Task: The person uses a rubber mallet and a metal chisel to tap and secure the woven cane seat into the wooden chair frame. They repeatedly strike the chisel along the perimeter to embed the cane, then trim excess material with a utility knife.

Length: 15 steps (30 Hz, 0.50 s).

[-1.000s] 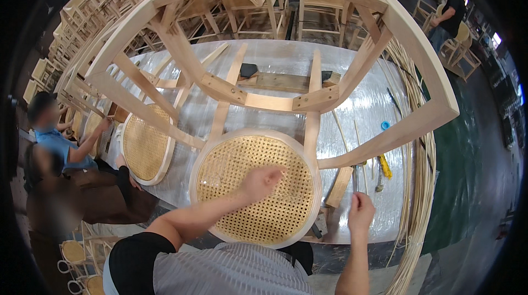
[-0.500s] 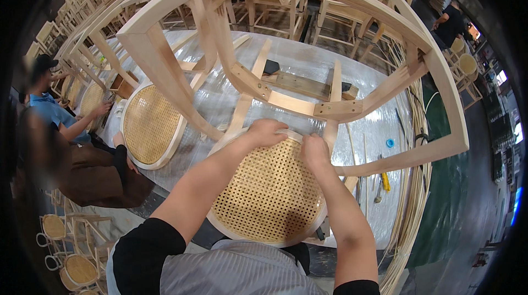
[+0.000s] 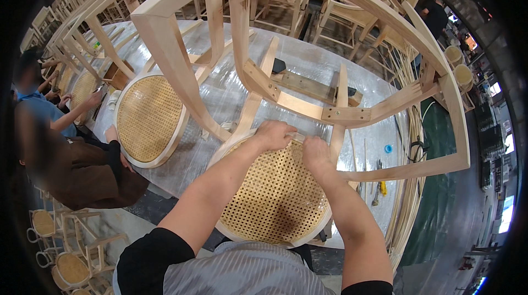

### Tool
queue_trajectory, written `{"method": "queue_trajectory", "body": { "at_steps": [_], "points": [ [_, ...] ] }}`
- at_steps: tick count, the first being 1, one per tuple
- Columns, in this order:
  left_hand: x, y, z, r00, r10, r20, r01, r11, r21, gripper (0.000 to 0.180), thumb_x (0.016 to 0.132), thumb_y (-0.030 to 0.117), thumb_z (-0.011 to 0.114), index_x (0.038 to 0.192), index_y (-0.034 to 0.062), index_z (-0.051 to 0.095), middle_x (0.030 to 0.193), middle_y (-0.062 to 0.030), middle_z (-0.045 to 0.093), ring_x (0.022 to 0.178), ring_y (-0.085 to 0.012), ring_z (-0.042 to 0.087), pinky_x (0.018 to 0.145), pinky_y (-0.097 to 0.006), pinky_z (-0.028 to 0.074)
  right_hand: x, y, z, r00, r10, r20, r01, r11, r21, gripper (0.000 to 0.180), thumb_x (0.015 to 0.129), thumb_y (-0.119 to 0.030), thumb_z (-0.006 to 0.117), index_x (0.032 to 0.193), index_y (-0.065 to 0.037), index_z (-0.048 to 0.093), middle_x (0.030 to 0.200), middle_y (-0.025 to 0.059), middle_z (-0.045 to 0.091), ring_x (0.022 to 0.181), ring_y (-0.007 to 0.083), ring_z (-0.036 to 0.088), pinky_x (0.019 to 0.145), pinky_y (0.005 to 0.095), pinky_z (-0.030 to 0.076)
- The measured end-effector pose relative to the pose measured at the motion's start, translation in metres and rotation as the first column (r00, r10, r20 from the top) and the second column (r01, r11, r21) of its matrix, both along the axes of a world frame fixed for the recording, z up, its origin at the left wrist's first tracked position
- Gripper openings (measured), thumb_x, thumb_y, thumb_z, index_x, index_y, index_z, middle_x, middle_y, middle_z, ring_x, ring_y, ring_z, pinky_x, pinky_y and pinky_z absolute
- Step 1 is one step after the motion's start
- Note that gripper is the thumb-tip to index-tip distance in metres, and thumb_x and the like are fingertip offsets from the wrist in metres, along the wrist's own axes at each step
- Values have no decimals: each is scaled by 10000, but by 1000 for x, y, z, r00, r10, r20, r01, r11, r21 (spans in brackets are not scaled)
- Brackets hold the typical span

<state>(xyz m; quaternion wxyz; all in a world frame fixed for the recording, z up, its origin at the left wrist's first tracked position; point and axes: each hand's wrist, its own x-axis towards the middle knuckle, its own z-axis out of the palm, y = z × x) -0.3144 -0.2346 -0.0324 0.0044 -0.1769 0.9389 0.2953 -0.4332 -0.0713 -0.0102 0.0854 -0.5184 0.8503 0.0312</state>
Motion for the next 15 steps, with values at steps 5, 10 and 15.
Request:
{"method": "queue_trajectory", "body": {
  "at_steps": [5, 10, 15],
  "points": [
    [-9, 6, 6, 1000, -19, -19, 20, 998, 51, 449, 985, 306, 607, 1403, 223, 748, 1312, -161, 758, 1238, -378, 694, 1096, -506, 528, -18, 8, -9, 1000, -7, 1, 7, 996, -89, 130, 842, -73, 704, 909, 15, 771, 952, 266, 782, 935, 426, 780, 894, 504, 631],
    [-1, -5, 0, 999, 8, -36, -7, 1000, 10, 448, 980, 326, 637, 1403, 226, 749, 1325, -157, 758, 1251, -368, 692, 1103, -491, 529, -15, -6, 3, 996, -69, 53, 68, 998, 11, 195, 866, -107, 699, 965, 13, 818, 997, 279, 790, 976, 417, 786, 927, 487, 626],
    [-10, 4, 4, 1000, -14, 2, 14, 1000, 11, 453, 971, 357, 671, 1398, 230, 751, 1305, -152, 764, 1245, -365, 695, 1095, -480, 534, -19, 4, -1, 983, -132, 127, 136, 990, -28, 195, 868, -88, 704, 988, -4, 834, 1018, 261, 799, 1008, 403, 788, 941, 475, 625]
  ]
}}
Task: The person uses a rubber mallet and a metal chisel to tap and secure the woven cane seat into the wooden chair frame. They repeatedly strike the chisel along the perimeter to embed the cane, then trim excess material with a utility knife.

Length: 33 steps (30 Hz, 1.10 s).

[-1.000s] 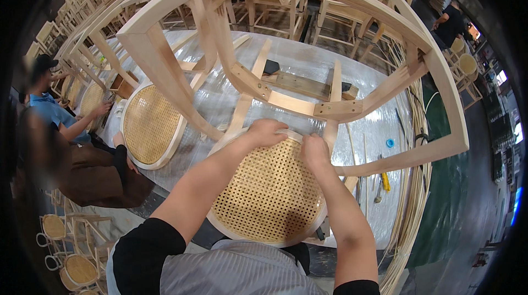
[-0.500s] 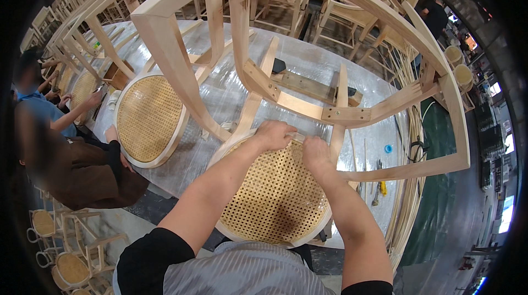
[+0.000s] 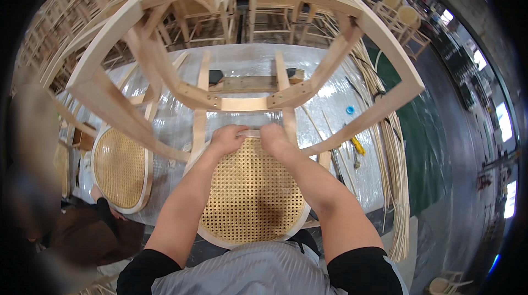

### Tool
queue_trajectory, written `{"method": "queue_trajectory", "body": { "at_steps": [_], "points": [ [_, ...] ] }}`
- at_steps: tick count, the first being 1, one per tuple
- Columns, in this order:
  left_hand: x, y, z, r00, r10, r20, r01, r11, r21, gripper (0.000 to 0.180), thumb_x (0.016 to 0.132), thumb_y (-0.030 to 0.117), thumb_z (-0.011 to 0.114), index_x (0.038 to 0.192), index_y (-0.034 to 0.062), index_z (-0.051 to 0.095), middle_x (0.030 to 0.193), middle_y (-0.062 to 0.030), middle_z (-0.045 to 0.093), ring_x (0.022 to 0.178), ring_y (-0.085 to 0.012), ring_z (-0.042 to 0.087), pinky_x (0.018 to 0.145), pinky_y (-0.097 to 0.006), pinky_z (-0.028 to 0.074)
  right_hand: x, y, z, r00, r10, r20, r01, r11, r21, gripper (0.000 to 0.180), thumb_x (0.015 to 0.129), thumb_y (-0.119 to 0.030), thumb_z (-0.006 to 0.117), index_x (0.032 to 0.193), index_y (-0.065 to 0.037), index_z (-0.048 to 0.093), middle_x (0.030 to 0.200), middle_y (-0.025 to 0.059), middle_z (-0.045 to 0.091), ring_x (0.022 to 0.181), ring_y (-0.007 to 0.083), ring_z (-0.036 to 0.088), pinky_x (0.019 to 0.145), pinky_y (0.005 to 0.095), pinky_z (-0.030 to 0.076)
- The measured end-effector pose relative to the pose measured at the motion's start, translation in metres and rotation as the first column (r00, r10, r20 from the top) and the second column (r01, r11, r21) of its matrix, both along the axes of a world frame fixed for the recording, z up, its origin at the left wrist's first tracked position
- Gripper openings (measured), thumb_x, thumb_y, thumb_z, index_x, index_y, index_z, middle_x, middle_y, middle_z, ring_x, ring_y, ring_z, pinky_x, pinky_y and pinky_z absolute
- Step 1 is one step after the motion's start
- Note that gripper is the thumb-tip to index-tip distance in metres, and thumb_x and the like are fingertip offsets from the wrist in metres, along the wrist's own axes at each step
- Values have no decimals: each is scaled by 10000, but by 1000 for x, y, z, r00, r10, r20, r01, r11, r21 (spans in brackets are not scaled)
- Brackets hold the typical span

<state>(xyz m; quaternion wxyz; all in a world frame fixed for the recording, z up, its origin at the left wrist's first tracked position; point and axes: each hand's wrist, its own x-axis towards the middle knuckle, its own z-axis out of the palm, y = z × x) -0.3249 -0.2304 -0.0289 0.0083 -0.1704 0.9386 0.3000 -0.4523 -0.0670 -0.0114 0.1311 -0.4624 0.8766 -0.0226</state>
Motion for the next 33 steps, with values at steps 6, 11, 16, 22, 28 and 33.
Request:
{"method": "queue_trajectory", "body": {
  "at_steps": [6, 11, 16, 22, 28, 33],
  "points": [
    [1, -1, 0, 1000, 6, -1, -6, 999, -41, 492, 950, 436, 714, 1390, 223, 759, 1305, -140, 769, 1236, -360, 705, 1083, -472, 541, 5, -1, 4, 995, -67, 79, 73, 995, -72, 175, 884, -47, 703, 988, -20, 841, 1028, 257, 799, 1020, 391, 788, 932, 477, 628],
    [-23, 21, 5, 1000, -5, 28, 5, 1000, -20, 587, 907, 548, 755, 1376, 195, 770, 1314, -149, 769, 1247, -347, 711, 1092, -449, 537, 5, 32, 22, 972, -140, 188, 161, 982, -99, 188, 919, -50, 689, 1046, 2, 818, 1047, 263, 784, 1026, 413, 767, 925, 502, 618],
    [10, -14, 3, 992, 107, 62, -101, 991, -84, 646, 893, 611, 762, 1361, 166, 777, 1275, -149, 786, 1223, -341, 726, 1090, -431, 539, 96, 101, 21, 920, 52, 388, 287, 587, -757, 187, 963, -193, 726, 1057, -33, 746, 983, 193, 723, 991, 396, 720, 869, 503, 579],
    [-13, 11, 5, 990, 87, 111, -81, 995, -57, 564, 931, 579, 745, 1342, 195, 790, 1304, -127, 784, 1223, -319, 731, 1071, -401, 551, 2, 310, -40, 716, -599, 360, 676, 465, -572, 142, 997, -133, 703, 1044, -25, 783, 910, 185, 764, 819, 306, 751, 734, 432, 572],
    [-23, 11, 4, 988, 133, 80, -136, 990, 29, 446, 981, 476, 695, 1329, 215, 795, 1123, -96, 820, 1067, -274, 766, 966, -385, 584, -119, 345, -94, 723, -691, 23, 649, 667, -366, 199, 958, -182, 748, 1083, -29, 729, 1009, 226, 761, 937, 435, 735, 859, 531, 574],
    [-19, 9, 8, 976, 176, 126, -177, 984, -5, 412, 998, 427, 665, 1338, 231, 791, 1041, -86, 825, 978, -263, 775, 909, -392, 588, -131, 328, -116, 743, -663, 85, 650, 688, -323, 263, 921, -193, 779, 1116, -38, 692, 1026, 250, 754, 975, 460, 731, 884, 551, 570]
  ]
}}
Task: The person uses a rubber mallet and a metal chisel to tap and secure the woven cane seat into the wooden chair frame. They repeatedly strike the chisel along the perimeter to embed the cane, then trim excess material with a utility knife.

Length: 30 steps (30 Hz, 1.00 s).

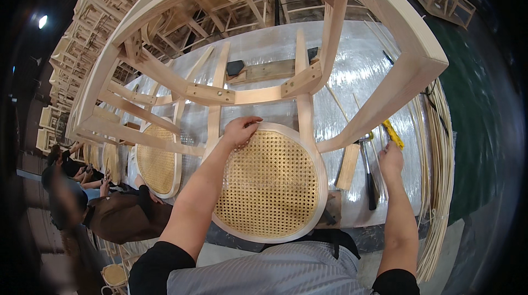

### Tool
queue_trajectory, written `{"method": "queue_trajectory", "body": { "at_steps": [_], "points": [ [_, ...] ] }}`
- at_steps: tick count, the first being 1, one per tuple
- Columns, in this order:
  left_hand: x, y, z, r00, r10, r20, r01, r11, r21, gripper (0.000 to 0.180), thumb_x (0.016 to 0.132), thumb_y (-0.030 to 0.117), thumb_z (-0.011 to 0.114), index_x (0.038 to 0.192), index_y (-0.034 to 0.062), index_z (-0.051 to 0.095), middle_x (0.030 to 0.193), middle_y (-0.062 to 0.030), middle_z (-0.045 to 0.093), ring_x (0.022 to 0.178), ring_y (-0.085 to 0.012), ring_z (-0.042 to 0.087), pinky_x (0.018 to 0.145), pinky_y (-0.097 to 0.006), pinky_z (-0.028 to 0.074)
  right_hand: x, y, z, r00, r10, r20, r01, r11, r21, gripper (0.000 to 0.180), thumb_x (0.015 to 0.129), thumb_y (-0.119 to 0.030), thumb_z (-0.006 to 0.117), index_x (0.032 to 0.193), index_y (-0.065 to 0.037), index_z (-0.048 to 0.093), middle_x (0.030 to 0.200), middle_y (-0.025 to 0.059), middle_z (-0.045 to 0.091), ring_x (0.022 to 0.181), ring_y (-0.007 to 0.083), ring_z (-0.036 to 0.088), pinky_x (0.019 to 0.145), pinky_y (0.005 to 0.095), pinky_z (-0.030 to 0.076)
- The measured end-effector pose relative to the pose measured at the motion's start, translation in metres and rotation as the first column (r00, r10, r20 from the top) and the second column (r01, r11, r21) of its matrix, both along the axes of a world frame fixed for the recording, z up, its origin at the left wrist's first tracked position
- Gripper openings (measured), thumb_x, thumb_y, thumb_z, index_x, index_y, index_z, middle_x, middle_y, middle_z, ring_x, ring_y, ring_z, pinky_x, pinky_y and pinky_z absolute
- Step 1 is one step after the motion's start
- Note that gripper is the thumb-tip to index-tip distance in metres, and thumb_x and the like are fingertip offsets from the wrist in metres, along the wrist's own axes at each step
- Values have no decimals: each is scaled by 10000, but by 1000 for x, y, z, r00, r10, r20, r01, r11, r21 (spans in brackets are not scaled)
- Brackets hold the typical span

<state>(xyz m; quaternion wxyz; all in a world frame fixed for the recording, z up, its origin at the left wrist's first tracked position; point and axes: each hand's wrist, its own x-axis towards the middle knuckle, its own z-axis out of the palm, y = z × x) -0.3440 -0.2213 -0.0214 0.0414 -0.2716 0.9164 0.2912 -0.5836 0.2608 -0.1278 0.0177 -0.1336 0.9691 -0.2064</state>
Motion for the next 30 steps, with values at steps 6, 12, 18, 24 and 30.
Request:
{"method": "queue_trajectory", "body": {
  "at_steps": [6, 12, 18, 24, 30],
  "points": [
    [3, -2, -2, 999, 35, -8, -36, 999, -15, 404, 995, 428, 665, 1330, 244, 798, 1083, -92, 826, 1001, -267, 774, 919, -386, 584, -19, 14, 23, 975, -107, 192, 70, 979, 190, 260, 909, -137, 739, 1143, -35, 694, 1094, 269, 764, 1068, 467, 734, 928, 566, 562],
    [-2, -4, 1, 999, 35, 18, -37, 997, 75, 440, 984, 470, 669, 1332, 234, 797, 1146, -90, 824, 1062, -276, 768, 962, -380, 575, -18, 41, 42, 969, 12, 249, -48, 989, 139, 281, 939, -185, 635, 1106, 5, 758, 1106, 310, 760, 1072, 487, 724, 935, 556, 559],
    [-9, -2, 3, 995, -31, 96, 19, 993, 119, 574, 952, 608, 679, 1359, 218, 783, 1299, -107, 792, 1204, -311, 738, 1043, -410, 558, 57, 120, 73, 932, 28, 362, 15, 993, -115, 298, 954, -183, 598, 1088, 30, 757, 714, 100, 649, 637, 202, 619, 609, 387, 479],
    [-13, -10, 5, 971, -150, 187, 140, 988, 64, 688, 942, 720, 608, 1377, 213, 773, 1357, -114, 768, 1276, -338, 707, 1081, -451, 547, 186, 126, 125, 780, 3, 626, 279, 894, -351, 268, 1065, -185, 639, 1148, 45, 749, 763, -8, 602, 682, 63, 536, 608, 264, 437],
    [-42, -18, -1, 909, -287, 303, 226, 949, 220, 767, 919, 749, 623, 1372, 149, 772, 1335, -136, 776, 1265, -341, 713, 1094, -452, 538, 225, 33, 188, 807, 282, 519, 82, 817, -571, 170, 1024, -43, 712, 1186, -1, 737, 832, 7, 668, 689, 82, 563, 626, 265, 460]
  ]
}}
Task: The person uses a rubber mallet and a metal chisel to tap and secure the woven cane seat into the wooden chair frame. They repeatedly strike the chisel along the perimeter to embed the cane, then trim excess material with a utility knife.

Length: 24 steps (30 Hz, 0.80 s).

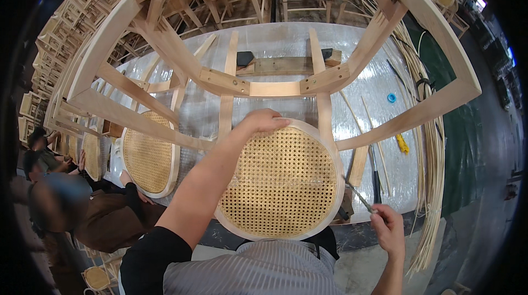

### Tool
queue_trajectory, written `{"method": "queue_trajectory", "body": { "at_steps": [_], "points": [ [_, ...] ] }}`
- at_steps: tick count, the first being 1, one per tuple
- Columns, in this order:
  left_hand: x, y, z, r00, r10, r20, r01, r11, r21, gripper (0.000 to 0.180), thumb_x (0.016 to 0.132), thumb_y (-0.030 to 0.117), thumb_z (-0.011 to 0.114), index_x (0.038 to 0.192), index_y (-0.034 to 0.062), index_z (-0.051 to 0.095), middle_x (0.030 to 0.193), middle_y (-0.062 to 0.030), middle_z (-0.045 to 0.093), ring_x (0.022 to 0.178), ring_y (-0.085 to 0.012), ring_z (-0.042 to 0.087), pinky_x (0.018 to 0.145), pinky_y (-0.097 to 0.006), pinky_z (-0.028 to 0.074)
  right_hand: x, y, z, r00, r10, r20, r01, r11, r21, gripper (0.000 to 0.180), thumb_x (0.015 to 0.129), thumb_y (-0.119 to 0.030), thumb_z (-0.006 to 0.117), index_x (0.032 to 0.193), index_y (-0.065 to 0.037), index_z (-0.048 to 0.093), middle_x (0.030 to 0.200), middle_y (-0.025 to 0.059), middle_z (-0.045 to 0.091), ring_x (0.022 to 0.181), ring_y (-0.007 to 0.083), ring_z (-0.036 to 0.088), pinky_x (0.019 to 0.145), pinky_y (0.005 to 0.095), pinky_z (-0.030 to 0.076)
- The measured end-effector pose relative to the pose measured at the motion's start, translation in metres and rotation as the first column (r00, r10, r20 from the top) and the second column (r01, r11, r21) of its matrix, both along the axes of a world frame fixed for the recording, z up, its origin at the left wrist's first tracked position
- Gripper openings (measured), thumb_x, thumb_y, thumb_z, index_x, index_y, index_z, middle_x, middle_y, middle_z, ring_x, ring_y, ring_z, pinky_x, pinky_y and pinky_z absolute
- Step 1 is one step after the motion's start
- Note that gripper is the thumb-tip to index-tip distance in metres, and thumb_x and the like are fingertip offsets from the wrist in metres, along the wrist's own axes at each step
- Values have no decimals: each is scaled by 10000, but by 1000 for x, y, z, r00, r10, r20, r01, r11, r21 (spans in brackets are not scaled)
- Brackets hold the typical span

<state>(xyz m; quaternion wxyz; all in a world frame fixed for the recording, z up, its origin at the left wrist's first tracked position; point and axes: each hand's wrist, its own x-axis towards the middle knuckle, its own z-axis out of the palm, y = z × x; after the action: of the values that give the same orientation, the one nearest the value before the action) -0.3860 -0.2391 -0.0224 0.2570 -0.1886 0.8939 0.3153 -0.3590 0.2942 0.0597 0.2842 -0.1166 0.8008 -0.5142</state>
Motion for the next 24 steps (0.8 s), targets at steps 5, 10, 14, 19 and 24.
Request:
{"method": "queue_trajectory", "body": {
  "at_steps": [5, 10, 14, 19, 24],
  "points": [
    [2, -27, -21, 999, -38, 0, 38, 993, 109, 818, 918, 729, 684, 1362, 46, 761, 1371, -216, 744, 1275, -351, 693, 1104, -435, 514, -43, -130, 62, 642, 428, -636, -332, 903, 273, 138, 925, -12, 755, 1056, -47, 729, 893, 152, 727, 793, 330, 678, 720, 432, 532],
    [-17, -24, -16, 992, -98, 83, 68, 950, 304, 804, 876, 658, 761, 1381, 32, 748, 1412, -214, 725, 1294, -346, 676, 1117, -435, 495, -107, -223, 82, 253, 752, -609, -178, 655, 734, 125, 889, -30, 655, 935, -101, 746, 852, 112, 733, 923, 342, 690, 879, 504, 495],
    [-16, -26, -19, 994, -74, 74, 48, 949, 313, 777, 857, 601, 790, 1376, 25, 746, 1398, -201, 734, 1284, -330, 674, 1106, -433, 491, -158, -287, 73, 104, 854, -510, -159, 521, 839, 193, 864, 7, 617, 899, -111, 765, 857, 119, 744, 980, 339, 692, 901, 531, 479],
    [-18, -25, -22, 997, -73, 37, 53, 925, 375, 724, 859, 578, 783, 1318, 19, 772, 1329, -185, 764, 1223, -305, 697, 1071, -423, 507, -200, -329, 52, 114, 904, -413, -225, 428, 875, 126, 851, -63, 673, 858, -130, 779, 849, 136, 757, 959, 367, 699, 871, 530, 448],
    [-16, -30, -25, 996, -70, 56, 43, 922, 385, 698, 864, 558, 781, 1301, 15, 782, 1293, -175, 778, 1181, -295, 712, 1049, -406, 518, -203, -358, 50, 149, 955, -255, -260, 287, 922, 193, 849, -54, 648, 841, -150, 815, 893, 147, 789, 964, 394, 753, 956, 585, 499]
  ]
}}
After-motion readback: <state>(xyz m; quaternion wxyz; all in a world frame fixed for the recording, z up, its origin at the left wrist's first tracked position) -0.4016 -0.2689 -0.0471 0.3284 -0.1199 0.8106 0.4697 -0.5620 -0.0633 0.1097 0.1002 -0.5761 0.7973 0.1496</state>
